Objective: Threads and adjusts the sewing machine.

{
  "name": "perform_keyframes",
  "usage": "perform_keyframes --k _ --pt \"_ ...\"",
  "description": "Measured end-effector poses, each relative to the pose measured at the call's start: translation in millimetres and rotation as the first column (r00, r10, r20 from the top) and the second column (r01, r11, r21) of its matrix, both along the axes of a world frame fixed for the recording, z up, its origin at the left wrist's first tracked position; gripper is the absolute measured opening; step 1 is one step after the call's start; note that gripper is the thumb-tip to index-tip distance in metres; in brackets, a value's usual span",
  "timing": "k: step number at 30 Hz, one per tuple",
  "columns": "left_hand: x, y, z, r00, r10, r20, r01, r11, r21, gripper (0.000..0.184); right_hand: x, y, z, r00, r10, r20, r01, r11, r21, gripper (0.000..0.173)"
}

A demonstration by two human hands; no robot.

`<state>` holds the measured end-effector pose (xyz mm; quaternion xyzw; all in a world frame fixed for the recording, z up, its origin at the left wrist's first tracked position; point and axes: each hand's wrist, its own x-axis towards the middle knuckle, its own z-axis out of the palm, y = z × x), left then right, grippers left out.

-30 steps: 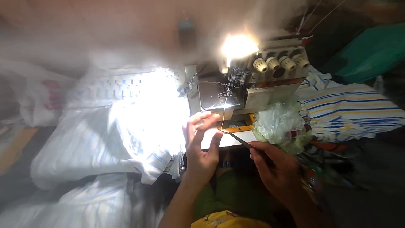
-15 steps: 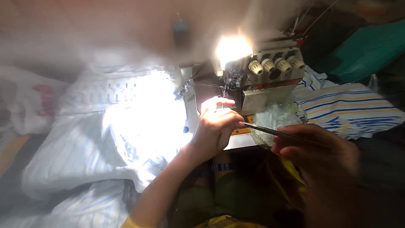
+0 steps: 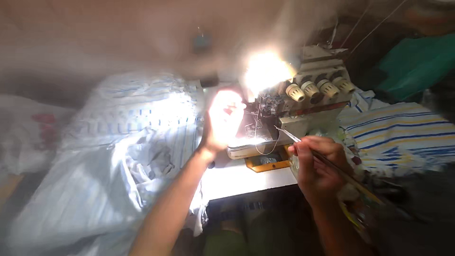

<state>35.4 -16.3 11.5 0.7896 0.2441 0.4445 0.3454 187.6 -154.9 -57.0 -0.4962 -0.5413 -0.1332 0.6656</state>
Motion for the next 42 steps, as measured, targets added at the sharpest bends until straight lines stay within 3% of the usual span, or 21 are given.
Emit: perform_keyframes --k 2,5,9,15,23,27,30,35,42 --pt "13.1 24.0 3.0 0.992 -0.012 -0.125 -0.003 0.993 -0.118 0.041 -0.8 13.1 -4.9 0.999 -0.048 -0.008 0.048 0.999 -0.012 0.012" --pt "32.3 38.2 15.4 0.950 -0.094 -0.299 -0.041 0.908 -0.417 0.055 -7.2 31.4 -9.7 0.997 -0.072 -0.020 0.072 0.997 -0.007 0.014" --pt "37.7 53.8 9.4 0.948 -0.249 -0.200 0.109 0.842 -0.529 0.061 -11.4 46.0 -10.7 0.996 -0.083 0.024 0.083 0.996 0.014 0.014" --pt "43.4 54.2 7.6 0.972 -0.219 -0.088 0.120 0.781 -0.613 0.061 -5.8 52.1 -8.8 0.980 -0.169 0.108 0.172 0.985 -0.018 0.021" --pt "42.4 48.9 11.1 0.962 -0.224 -0.159 0.083 0.790 -0.608 0.054 -2.4 55.0 -7.7 0.941 -0.198 0.274 0.215 0.976 -0.033 0.020" --pt "43.0 45.3 6.5 0.968 -0.224 -0.114 0.121 0.815 -0.566 0.070 -0.6 54.7 -6.1 0.932 -0.203 0.300 0.225 0.974 -0.040 0.018" --pt "43.6 43.8 5.6 0.972 -0.215 -0.093 0.128 0.819 -0.559 0.067 0.9 54.9 -4.9 0.918 -0.209 0.336 0.236 0.971 -0.042 0.017" --pt "46.5 39.7 2.5 0.981 -0.185 -0.060 0.122 0.823 -0.554 0.079 2.3 55.1 -4.8 0.927 -0.180 0.330 0.209 0.976 -0.054 0.016" --pt "47.3 40.2 1.0 0.982 -0.182 -0.055 0.121 0.825 -0.553 0.079 2.5 58.6 -5.0 0.935 -0.168 0.311 0.187 0.982 -0.032 0.016"
